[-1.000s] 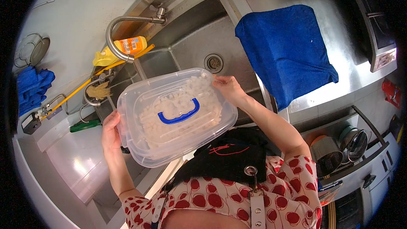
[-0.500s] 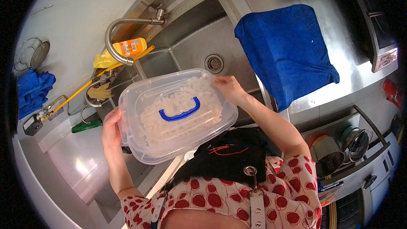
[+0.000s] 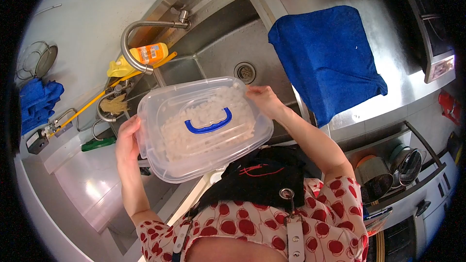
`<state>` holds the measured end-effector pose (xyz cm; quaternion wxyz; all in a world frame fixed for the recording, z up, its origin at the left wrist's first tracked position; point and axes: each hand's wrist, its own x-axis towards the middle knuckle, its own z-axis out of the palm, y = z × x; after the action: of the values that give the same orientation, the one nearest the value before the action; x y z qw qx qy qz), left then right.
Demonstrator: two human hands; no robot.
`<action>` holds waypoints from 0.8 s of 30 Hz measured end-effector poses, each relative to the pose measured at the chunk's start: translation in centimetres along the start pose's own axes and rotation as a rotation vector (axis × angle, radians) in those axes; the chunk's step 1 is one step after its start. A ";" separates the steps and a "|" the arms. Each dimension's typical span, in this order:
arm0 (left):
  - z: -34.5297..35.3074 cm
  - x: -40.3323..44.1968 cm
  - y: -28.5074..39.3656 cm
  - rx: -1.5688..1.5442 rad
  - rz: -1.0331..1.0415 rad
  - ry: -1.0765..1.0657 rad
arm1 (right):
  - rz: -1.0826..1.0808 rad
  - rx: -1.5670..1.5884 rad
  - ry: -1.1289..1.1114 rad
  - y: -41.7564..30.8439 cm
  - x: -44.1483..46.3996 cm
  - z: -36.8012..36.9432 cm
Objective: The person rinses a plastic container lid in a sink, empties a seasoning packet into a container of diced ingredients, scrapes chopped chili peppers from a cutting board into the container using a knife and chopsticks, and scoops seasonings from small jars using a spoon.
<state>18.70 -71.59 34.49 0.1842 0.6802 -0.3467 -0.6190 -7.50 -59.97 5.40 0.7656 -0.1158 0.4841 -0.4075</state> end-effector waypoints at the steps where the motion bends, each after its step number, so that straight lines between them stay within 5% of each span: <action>1: 0.1 0.0 0.1 0.010 0.001 0.001 | 0.000 0.000 0.001 0.1 -0.1 0.0; 24: 1.1 -2.1 1.8 0.032 0.076 0.009 | -0.024 0.173 -0.049 0.0 -1.8 1.1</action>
<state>17.22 -71.22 37.02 0.1983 0.6721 -0.3812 -0.6030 -6.93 -58.88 7.06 0.7793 -0.0650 0.4269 -0.4542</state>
